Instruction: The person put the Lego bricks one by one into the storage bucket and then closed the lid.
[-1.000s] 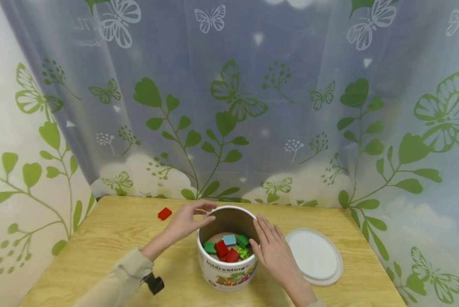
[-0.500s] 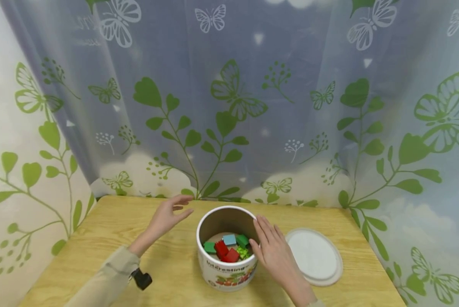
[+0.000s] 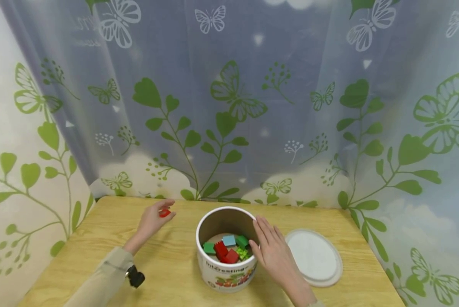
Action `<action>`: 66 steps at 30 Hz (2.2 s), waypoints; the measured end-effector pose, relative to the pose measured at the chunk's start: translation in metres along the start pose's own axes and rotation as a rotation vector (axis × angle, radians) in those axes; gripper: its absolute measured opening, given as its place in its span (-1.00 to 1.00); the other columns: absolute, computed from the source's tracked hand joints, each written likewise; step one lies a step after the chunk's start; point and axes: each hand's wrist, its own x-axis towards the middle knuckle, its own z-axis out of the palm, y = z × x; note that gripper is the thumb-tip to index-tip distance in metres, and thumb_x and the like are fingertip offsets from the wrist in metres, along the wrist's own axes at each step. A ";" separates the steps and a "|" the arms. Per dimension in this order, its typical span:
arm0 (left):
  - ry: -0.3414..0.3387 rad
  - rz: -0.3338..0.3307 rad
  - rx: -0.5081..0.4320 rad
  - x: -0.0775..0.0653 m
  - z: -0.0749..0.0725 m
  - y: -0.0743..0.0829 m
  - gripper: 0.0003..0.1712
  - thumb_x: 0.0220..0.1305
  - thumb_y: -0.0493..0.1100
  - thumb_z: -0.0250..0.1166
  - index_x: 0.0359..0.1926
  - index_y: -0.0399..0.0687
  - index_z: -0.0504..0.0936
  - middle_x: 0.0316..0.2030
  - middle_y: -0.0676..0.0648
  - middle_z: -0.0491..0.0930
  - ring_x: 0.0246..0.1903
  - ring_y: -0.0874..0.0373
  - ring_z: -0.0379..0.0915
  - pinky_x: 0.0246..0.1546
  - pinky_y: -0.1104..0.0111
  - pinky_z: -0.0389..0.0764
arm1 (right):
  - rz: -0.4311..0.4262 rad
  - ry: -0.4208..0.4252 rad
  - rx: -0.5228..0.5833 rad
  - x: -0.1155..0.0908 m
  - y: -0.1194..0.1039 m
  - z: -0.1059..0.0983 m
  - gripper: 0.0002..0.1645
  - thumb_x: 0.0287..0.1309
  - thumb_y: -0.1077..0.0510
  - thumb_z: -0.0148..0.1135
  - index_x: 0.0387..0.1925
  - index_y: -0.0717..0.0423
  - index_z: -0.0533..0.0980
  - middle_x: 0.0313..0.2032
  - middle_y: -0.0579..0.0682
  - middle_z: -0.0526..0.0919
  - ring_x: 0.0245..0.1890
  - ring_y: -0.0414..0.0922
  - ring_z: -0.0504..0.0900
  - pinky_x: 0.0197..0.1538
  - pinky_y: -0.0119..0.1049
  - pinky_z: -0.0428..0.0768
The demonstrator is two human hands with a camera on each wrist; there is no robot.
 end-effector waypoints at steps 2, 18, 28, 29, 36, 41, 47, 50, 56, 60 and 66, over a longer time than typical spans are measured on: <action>0.004 -0.025 0.009 0.000 0.000 -0.007 -0.53 0.20 -0.31 0.47 0.13 -0.34 0.63 0.03 -0.33 0.67 0.00 -0.24 0.61 0.02 -0.08 0.64 | -0.001 0.000 0.004 0.000 0.000 0.000 -0.36 0.52 -0.05 0.03 0.42 0.27 0.35 0.43 0.16 0.37 0.42 0.09 0.37 0.56 -0.41 -0.24; -0.014 -0.149 0.125 0.007 0.004 -0.050 -0.47 0.25 -0.32 0.42 0.19 -0.47 0.54 0.09 -0.43 0.58 0.04 -0.31 0.55 0.03 -0.11 0.62 | 0.000 -0.017 -0.009 0.000 0.001 -0.001 -0.36 0.51 -0.04 0.05 0.41 0.26 0.36 0.44 0.15 0.36 0.42 0.08 0.36 0.39 0.13 0.35; -0.052 -0.221 0.119 0.010 0.006 -0.062 -0.43 0.21 -0.30 0.44 0.19 -0.50 0.52 0.06 -0.44 0.59 0.04 -0.32 0.54 0.06 -0.11 0.60 | 0.001 -0.024 -0.017 0.000 0.001 -0.001 -0.37 0.51 -0.04 0.05 0.42 0.25 0.37 0.44 0.14 0.36 0.42 0.08 0.36 0.39 0.13 0.36; -0.057 -0.221 0.122 0.010 0.006 -0.062 -0.44 0.21 -0.30 0.44 0.18 -0.50 0.53 0.05 -0.44 0.60 0.03 -0.31 0.54 0.06 -0.10 0.60 | 0.002 -0.025 -0.017 0.000 0.001 -0.001 -0.37 0.51 -0.04 0.05 0.42 0.25 0.37 0.44 0.15 0.36 0.42 0.07 0.36 0.39 0.13 0.35; -0.063 -0.226 0.130 0.012 0.009 -0.063 -0.54 0.20 -0.34 0.42 0.10 -0.46 0.58 -0.05 -0.41 0.63 -0.08 -0.27 0.58 -0.03 -0.06 0.64 | -0.009 -0.017 -0.015 0.001 0.001 -0.002 -0.37 0.51 -0.04 0.04 0.40 0.28 0.37 0.42 0.18 0.38 0.41 0.10 0.38 0.37 0.14 0.40; -0.059 -0.199 0.115 0.011 0.007 -0.057 -0.57 0.19 -0.35 0.43 0.08 -0.44 0.62 -0.06 -0.38 0.65 -0.10 -0.23 0.60 -0.05 -0.03 0.66 | -0.001 -0.023 -0.021 0.000 0.000 -0.002 -0.37 0.51 -0.04 0.05 0.41 0.26 0.37 0.43 0.16 0.38 0.42 0.08 0.37 0.38 0.12 0.37; -0.077 -0.172 0.040 0.012 0.007 -0.040 -0.54 0.18 -0.34 0.47 0.10 -0.40 0.63 -0.02 -0.33 0.66 -0.09 -0.16 0.60 -0.05 0.03 0.68 | 0.008 -0.025 -0.019 0.001 -0.001 -0.003 -0.37 0.50 -0.03 0.06 0.41 0.26 0.37 0.43 0.16 0.38 0.42 0.08 0.37 0.41 0.10 0.34; -0.075 -0.153 0.018 0.012 0.009 -0.030 -0.53 0.15 -0.33 0.49 0.10 -0.36 0.64 -0.04 -0.30 0.67 -0.10 -0.15 0.61 -0.05 0.05 0.69 | 0.008 -0.021 -0.017 0.001 -0.001 -0.003 -0.37 0.51 -0.03 0.05 0.41 0.26 0.37 0.42 0.16 0.39 0.42 0.07 0.37 0.43 0.07 0.32; -0.079 -0.072 0.015 0.011 0.008 -0.006 -0.56 0.13 -0.35 0.50 0.07 -0.31 0.67 -0.07 -0.26 0.69 -0.11 -0.15 0.63 -0.03 0.04 0.69 | 0.006 -0.013 -0.008 0.000 -0.001 -0.002 -0.37 0.51 -0.03 0.05 0.41 0.26 0.37 0.42 0.16 0.39 0.42 0.07 0.37 0.58 -0.26 -0.05; -0.098 -0.029 0.002 0.010 0.006 0.012 -0.55 0.12 -0.34 0.50 0.07 -0.29 0.67 -0.06 -0.24 0.69 -0.09 -0.14 0.64 0.00 0.03 0.68 | 0.008 -0.016 -0.007 0.000 -0.001 -0.002 -0.37 0.51 -0.03 0.05 0.41 0.27 0.37 0.42 0.17 0.39 0.42 0.08 0.37 0.56 -0.37 -0.20; -0.125 0.038 -0.018 0.010 0.003 0.040 -0.58 0.12 -0.32 0.52 0.03 -0.27 0.69 -0.07 -0.22 0.71 -0.10 -0.12 0.65 -0.01 0.04 0.70 | 0.006 -0.012 -0.006 0.001 -0.001 -0.002 -0.37 0.50 -0.03 0.06 0.41 0.27 0.37 0.41 0.18 0.40 0.41 0.09 0.38 0.56 -0.39 -0.23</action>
